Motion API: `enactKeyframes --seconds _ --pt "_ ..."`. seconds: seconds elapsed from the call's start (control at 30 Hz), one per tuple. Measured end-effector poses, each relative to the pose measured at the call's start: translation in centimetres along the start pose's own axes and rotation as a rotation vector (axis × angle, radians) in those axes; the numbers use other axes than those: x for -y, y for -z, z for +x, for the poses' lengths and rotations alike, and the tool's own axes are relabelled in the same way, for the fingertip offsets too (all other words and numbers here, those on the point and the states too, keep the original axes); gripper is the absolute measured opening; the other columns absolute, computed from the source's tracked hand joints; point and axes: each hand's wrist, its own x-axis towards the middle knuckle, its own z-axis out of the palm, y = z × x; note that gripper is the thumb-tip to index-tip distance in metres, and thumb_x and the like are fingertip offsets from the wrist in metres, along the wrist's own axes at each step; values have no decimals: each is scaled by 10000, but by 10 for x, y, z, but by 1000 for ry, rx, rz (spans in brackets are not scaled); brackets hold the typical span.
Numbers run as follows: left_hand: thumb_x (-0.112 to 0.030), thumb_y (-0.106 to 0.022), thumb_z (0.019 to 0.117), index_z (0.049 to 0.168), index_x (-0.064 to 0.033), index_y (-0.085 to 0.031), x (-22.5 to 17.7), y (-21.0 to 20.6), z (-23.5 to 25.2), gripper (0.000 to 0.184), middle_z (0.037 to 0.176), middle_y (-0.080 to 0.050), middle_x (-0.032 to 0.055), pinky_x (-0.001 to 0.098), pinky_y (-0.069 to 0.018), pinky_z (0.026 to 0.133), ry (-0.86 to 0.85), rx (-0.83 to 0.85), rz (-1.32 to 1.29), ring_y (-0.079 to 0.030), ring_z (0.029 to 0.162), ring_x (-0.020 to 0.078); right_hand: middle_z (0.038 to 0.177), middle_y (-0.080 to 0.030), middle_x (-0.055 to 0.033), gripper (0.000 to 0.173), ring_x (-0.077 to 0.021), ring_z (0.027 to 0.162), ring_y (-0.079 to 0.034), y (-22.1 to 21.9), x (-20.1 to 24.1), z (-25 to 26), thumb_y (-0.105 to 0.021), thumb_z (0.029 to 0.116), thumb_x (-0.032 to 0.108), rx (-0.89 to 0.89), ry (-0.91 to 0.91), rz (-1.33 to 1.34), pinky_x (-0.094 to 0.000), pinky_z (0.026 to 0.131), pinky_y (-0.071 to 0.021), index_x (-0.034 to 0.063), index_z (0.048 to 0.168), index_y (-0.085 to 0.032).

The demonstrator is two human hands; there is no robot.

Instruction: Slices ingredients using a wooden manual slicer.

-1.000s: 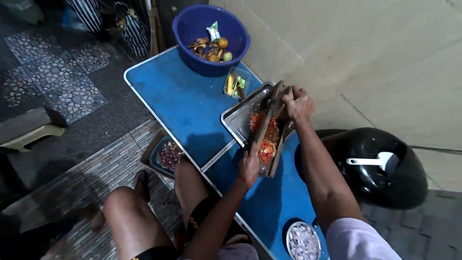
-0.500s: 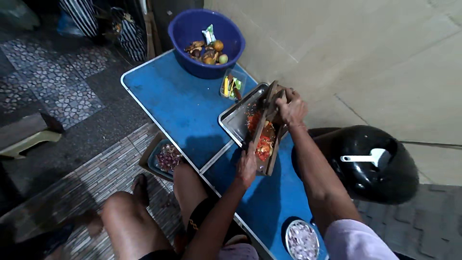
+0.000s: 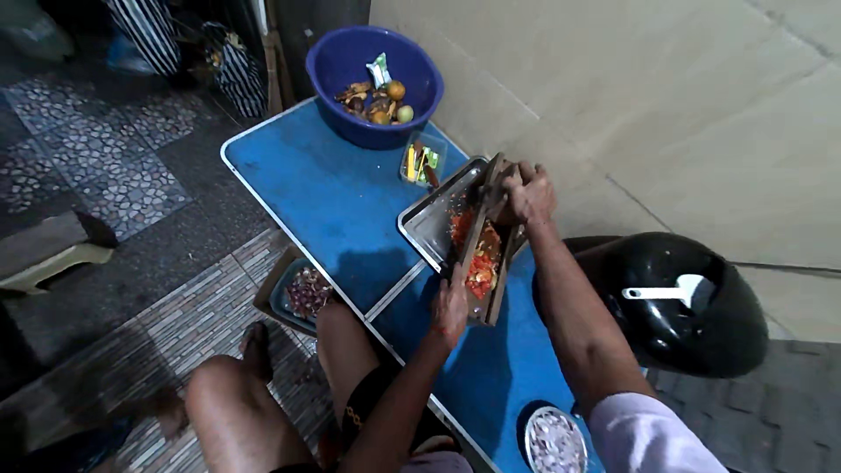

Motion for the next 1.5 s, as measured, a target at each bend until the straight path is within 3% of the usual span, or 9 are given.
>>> enactKeyframes --seconds 0.23,0.4,0.53,0.67,0.83,0.97,1.1,1.37,1.5 --pt "-185 -397 1099 1632 -185 -265 0 -4 0 549 1437 -545 233 495 -560 966 31 21 13 -672 1141 362 1569 -421 -239 662 -517 1215 -577 -38 -71 -2 -645 963 398 -78 129 -102 -738 909 -467 152 1552 -471" --pt "-187 -388 1107 1622 -152 -293 1 -3 -1 524 1424 -545 260 482 -542 1000 14 0 -24 -655 1172 370 1568 -439 -220 622 -504 1226 -580 -41 -66 9 -617 976 416 -112 115 -98 -740 901 -466 150 1526 -505" --pt "-182 -387 1104 1631 -166 -263 -2 2 -1 542 1418 -543 267 498 -541 1002 29 35 -14 -651 1173 387 1579 -412 -239 562 -487 1364 -482 -6 -3 9 -516 1058 359 -35 22 -4 -710 1014 -423 140 1567 -425" --pt "-174 -426 1088 1626 -149 -276 -2 3 -2 560 1418 -546 267 492 -549 992 3 22 -15 -657 1160 382 1567 -427 -236 602 -532 1264 -542 -30 -52 34 -521 1026 442 -96 115 -74 -775 899 -449 179 1562 -448" --pt "-176 -427 1088 1619 -151 -294 -1 0 -2 549 1396 -560 269 498 -549 979 0 24 -21 -663 1141 386 1629 -366 -186 638 -526 1225 -560 -46 -69 -28 -542 997 437 -109 104 -144 -748 876 -448 190 1577 -441" --pt "-178 -414 1095 1624 -164 -283 -1 2 -3 545 1407 -546 273 499 -547 988 9 39 -16 -652 1161 394 1539 -474 -214 580 -519 1160 -607 -46 -71 19 -536 1000 460 -169 121 -97 -760 826 -472 215 1525 -509" --pt "-197 -378 1108 1628 -170 -277 -3 5 -2 531 1429 -539 260 511 -536 1005 20 42 -23 -647 1175 393 1571 -432 -211 588 -508 1298 -528 -26 -37 36 -497 1043 459 -116 64 -34 -754 922 -447 219 1575 -431" --pt "-164 -408 1091 1630 -165 -271 2 -3 -2 556 1405 -554 264 504 -547 989 -10 12 -22 -658 1158 382 1632 -351 -205 621 -544 1214 -560 -43 -66 -13 -529 1003 424 -129 97 -161 -749 873 -453 190 1572 -446" --pt "-172 -398 1094 1639 -180 -237 1 -4 -1 568 1447 -530 245 515 -550 984 7 11 -17 -646 1190 377 1582 -416 -226 642 -536 1207 -567 -41 -64 12 -571 974 472 -132 64 -155 -742 900 -449 207 1552 -476"
